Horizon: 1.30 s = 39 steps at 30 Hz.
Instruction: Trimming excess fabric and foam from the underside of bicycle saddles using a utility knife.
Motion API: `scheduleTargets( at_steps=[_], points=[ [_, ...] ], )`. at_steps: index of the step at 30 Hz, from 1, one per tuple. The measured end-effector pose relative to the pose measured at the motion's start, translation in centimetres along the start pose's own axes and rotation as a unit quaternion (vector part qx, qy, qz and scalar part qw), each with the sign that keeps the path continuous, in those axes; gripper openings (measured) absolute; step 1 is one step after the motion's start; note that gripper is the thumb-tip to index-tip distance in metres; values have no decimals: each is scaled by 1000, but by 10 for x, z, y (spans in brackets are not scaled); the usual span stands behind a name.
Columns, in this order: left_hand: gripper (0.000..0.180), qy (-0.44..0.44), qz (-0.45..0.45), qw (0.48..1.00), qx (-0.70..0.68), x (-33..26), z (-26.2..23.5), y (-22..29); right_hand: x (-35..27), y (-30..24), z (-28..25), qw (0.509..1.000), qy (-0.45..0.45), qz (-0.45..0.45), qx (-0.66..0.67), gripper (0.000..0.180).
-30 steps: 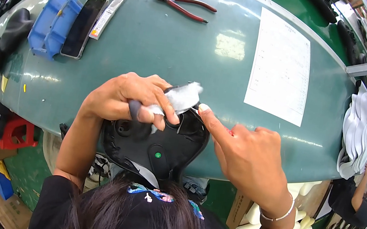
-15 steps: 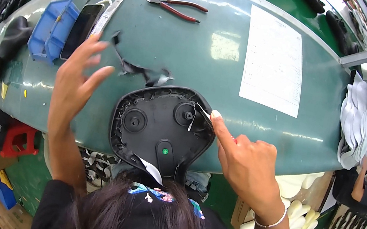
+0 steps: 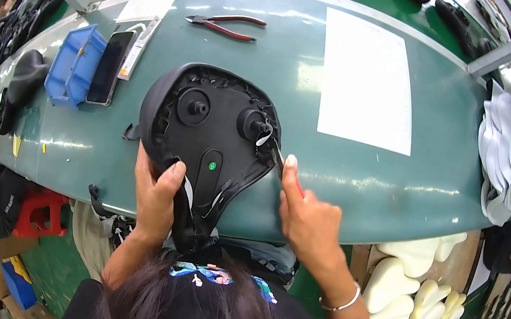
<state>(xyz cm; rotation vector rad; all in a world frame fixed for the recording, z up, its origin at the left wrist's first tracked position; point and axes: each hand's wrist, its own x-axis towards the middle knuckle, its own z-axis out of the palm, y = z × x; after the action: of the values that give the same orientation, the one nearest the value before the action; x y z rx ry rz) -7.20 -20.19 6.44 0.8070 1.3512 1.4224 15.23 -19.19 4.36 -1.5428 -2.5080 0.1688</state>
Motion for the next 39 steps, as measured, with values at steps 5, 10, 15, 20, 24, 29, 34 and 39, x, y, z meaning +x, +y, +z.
scheduleTargets(
  at_steps=[5,10,15,20,24,29,34,39],
  points=[
    [70,-36,120,991,47,-40,19,-21,-34,-19,10,970,24,97,221,59],
    [70,-50,155,983,86,-45,16,-19,-47,-30,-21,802,-138,271,514,52],
    [72,-29,81,995,45,-35,2,-10,10,-7,-9,871,154,139,446,70],
    [67,-1,29,999,33,-24,-14,0,79,4,2,880,178,85,431,56],
    [56,-35,-58,982,-174,-2,-24,4,94,60,-14,882,349,176,262,38],
    [51,-71,-77,982,-159,38,14,1,108,90,-19,847,365,265,281,39],
    [51,-12,-105,961,-255,57,37,-17,116,59,-29,632,276,152,708,67],
    [49,-34,17,945,-324,50,44,-43,131,-32,-22,626,-78,45,774,42]
  ],
)
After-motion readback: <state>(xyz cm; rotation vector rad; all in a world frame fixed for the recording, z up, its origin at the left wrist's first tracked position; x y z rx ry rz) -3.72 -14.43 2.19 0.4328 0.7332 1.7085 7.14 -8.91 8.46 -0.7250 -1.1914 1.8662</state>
